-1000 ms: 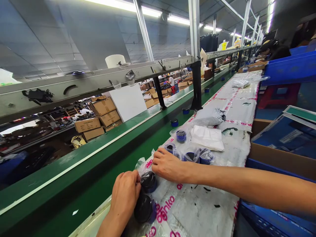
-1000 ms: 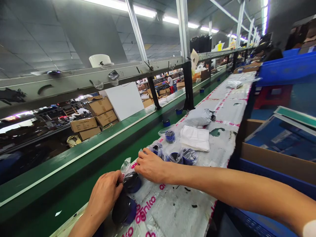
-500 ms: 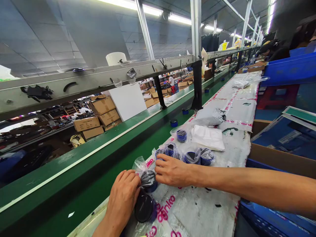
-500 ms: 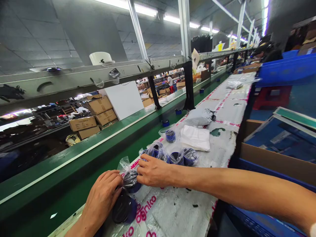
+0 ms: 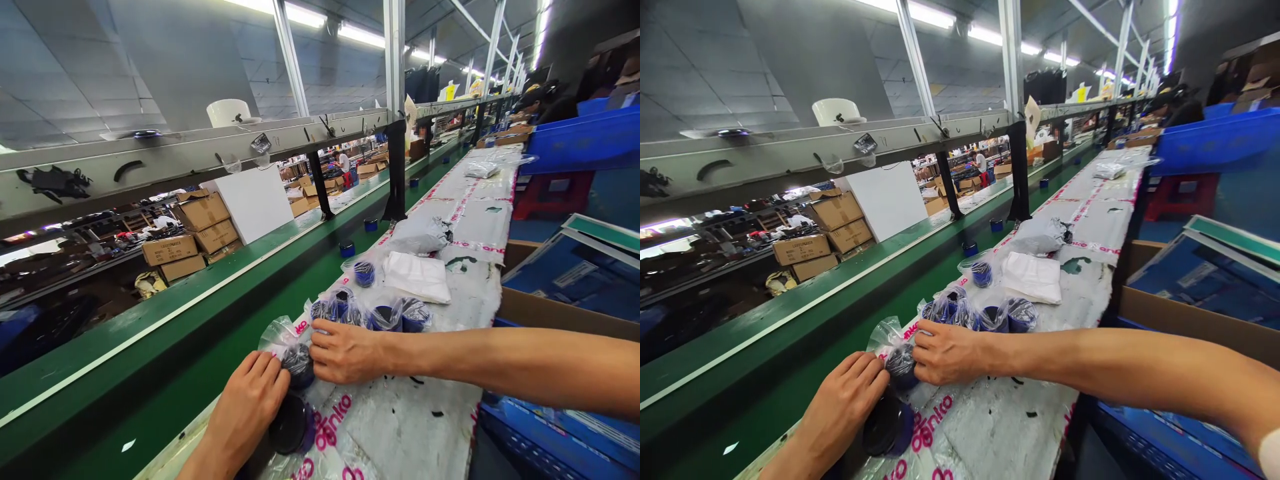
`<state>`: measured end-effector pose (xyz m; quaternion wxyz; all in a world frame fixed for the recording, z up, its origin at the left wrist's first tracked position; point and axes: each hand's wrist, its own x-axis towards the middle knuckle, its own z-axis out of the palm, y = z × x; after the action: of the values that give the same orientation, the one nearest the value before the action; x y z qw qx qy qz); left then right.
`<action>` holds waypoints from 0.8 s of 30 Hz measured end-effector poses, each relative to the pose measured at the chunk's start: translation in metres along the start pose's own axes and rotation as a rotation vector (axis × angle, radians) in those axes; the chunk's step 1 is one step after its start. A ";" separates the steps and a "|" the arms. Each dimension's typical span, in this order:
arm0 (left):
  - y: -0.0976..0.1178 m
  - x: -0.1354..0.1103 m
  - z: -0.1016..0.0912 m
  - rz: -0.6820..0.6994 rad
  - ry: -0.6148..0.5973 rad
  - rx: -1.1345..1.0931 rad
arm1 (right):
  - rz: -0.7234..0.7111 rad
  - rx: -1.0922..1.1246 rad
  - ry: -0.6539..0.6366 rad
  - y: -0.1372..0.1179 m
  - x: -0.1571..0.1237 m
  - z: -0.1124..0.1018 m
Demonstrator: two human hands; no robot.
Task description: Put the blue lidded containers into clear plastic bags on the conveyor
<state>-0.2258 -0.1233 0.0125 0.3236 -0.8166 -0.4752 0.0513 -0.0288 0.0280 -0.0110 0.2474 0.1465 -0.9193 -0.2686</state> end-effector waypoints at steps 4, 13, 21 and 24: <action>0.000 -0.001 -0.001 -0.008 0.011 -0.003 | -0.019 -0.003 -0.013 0.004 -0.003 -0.003; 0.000 0.002 0.000 0.116 0.016 0.054 | -0.053 0.010 0.010 0.002 -0.006 -0.001; 0.000 0.003 0.002 0.182 0.069 0.127 | -0.097 0.003 0.032 0.002 -0.006 -0.001; 0.000 0.002 0.002 0.205 0.111 0.126 | -0.124 -0.010 0.021 0.001 -0.008 0.000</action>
<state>-0.2258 -0.1203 0.0113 0.3932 -0.8404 -0.3666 0.0688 -0.0223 0.0319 -0.0137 0.2406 0.2048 -0.9045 -0.2864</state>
